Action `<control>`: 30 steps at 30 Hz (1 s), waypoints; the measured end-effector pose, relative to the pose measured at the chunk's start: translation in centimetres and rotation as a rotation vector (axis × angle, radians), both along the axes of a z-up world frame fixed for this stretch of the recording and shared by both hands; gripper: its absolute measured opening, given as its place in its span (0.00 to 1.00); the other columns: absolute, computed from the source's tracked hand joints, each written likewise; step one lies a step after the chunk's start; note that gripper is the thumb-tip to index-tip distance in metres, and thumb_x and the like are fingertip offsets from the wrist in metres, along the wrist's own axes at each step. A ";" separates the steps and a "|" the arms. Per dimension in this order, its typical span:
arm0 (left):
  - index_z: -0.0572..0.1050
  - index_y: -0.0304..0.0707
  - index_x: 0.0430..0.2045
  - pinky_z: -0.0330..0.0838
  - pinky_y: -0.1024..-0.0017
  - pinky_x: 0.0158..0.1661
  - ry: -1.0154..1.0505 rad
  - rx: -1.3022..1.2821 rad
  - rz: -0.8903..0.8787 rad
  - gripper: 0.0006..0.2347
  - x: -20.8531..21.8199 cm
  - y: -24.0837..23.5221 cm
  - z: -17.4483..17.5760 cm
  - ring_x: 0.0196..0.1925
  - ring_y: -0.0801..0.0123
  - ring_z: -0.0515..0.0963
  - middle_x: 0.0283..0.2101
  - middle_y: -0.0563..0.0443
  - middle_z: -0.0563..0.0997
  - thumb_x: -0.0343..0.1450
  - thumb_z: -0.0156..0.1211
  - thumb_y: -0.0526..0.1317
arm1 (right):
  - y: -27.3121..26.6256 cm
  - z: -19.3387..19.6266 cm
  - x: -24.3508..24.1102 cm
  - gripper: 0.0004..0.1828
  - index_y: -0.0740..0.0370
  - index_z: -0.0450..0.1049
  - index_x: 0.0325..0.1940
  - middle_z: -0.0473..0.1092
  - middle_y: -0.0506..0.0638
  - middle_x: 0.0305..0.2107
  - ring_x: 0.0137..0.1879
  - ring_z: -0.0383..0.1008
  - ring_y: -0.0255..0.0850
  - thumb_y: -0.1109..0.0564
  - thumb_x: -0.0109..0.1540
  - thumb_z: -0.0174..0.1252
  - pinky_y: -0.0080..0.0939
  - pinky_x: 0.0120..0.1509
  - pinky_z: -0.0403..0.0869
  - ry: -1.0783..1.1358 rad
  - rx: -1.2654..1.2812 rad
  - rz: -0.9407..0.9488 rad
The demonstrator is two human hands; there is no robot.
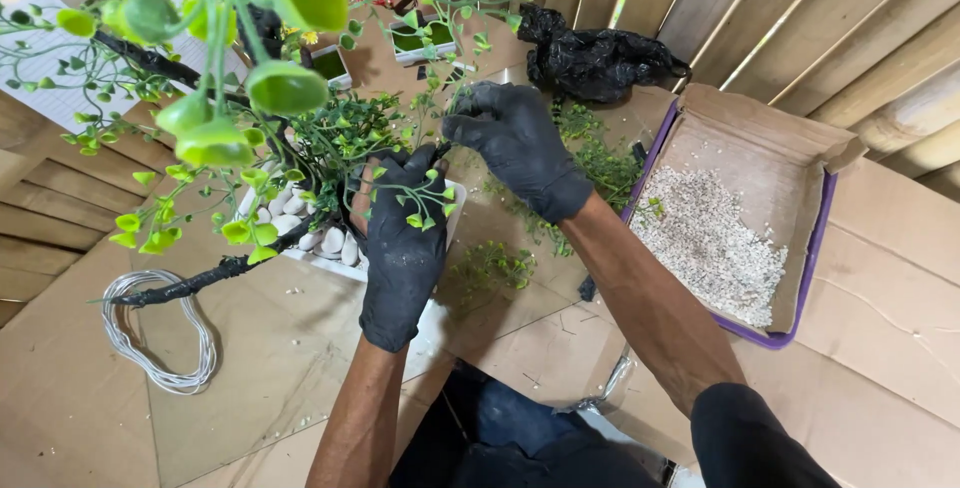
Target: The person is meticulously attaching small sprigs of artificial greenery to a larger artificial tree structure set in a white pot filled with decorative stones.
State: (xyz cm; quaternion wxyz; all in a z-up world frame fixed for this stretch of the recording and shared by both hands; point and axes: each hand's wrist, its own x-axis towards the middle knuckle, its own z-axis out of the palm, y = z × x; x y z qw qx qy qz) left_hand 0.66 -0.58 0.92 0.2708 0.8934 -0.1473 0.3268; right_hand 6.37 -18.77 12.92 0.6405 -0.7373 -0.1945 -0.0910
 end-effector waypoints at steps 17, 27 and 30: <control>0.64 0.38 0.65 0.59 0.45 0.69 0.157 -0.447 -0.255 0.18 -1.3 -0.7 2.0 0.73 0.37 0.62 0.70 0.34 0.65 0.80 0.40 0.42 | -0.3 0.4 -1.0 0.08 0.60 0.82 0.29 0.73 0.51 0.18 0.29 0.72 0.36 0.56 0.59 0.72 0.34 0.40 0.69 0.009 0.064 0.041; 0.64 0.35 0.64 0.63 0.46 0.67 0.233 -0.677 -0.370 0.17 -1.5 -1.3 3.4 0.72 0.32 0.64 0.69 0.30 0.66 0.80 0.38 0.39 | 0.1 0.4 -1.2 0.05 0.62 0.81 0.31 0.72 0.51 0.17 0.28 0.71 0.38 0.59 0.60 0.69 0.36 0.39 0.68 0.051 0.133 -0.014; 0.64 0.35 0.63 0.65 0.46 0.67 0.259 -0.755 -0.407 0.17 -1.7 -1.4 3.7 0.71 0.31 0.64 0.69 0.28 0.67 0.80 0.38 0.39 | 0.0 0.4 -1.3 0.06 0.62 0.81 0.31 0.73 0.53 0.18 0.29 0.73 0.40 0.59 0.60 0.70 0.37 0.40 0.70 0.051 0.102 -0.009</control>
